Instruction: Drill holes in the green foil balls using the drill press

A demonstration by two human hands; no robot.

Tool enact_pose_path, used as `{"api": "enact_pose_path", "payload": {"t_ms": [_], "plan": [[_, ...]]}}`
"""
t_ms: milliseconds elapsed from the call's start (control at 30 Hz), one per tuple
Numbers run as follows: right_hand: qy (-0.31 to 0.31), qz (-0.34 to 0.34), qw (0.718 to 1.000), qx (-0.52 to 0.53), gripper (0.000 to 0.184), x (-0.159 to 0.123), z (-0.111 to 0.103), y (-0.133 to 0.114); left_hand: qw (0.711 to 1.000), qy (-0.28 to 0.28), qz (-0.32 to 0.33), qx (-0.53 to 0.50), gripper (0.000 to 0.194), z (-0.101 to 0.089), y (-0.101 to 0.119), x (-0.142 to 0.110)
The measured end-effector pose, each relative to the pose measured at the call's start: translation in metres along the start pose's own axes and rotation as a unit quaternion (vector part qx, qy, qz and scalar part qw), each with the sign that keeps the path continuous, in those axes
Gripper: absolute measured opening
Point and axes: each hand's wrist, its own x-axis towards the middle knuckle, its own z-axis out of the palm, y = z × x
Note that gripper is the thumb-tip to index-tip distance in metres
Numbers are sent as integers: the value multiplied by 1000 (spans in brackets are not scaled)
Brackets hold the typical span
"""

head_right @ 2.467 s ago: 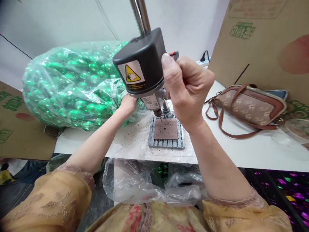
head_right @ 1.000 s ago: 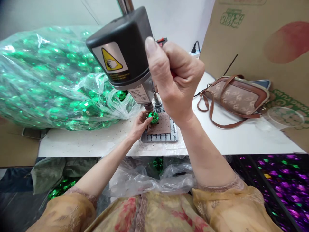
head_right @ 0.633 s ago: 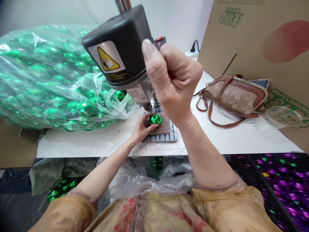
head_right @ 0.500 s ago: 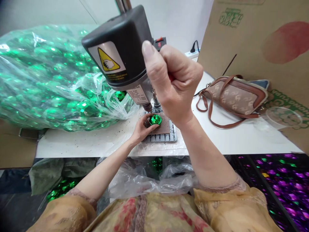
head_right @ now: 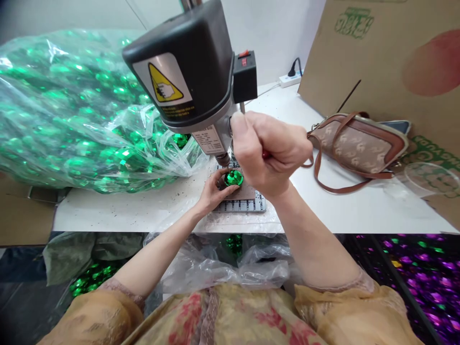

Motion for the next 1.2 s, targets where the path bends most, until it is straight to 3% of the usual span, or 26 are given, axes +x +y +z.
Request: {"api": "enact_pose_path", "payload": {"t_ms": [300, 767, 900, 1067, 1200], "plan": [[23, -125, 991, 31, 52, -13, 1, 21, 1000, -11, 15, 12, 55, -1, 3, -1], [-23, -158, 986, 53, 48, -23, -11, 29, 1000, -6, 8, -17, 54, 0, 11, -3], [-8, -114, 992, 43, 50, -17, -6, 19, 1000, 8, 5, -5, 53, 2, 9, -2], [25, 5, 999, 40, 51, 27, 14, 0, 999, 45, -22, -21, 48, 7, 14, -4], [7, 31, 998, 61, 56, 49, 22, -3, 994, 110, 20, 12, 39, 5, 29, -32]]}}
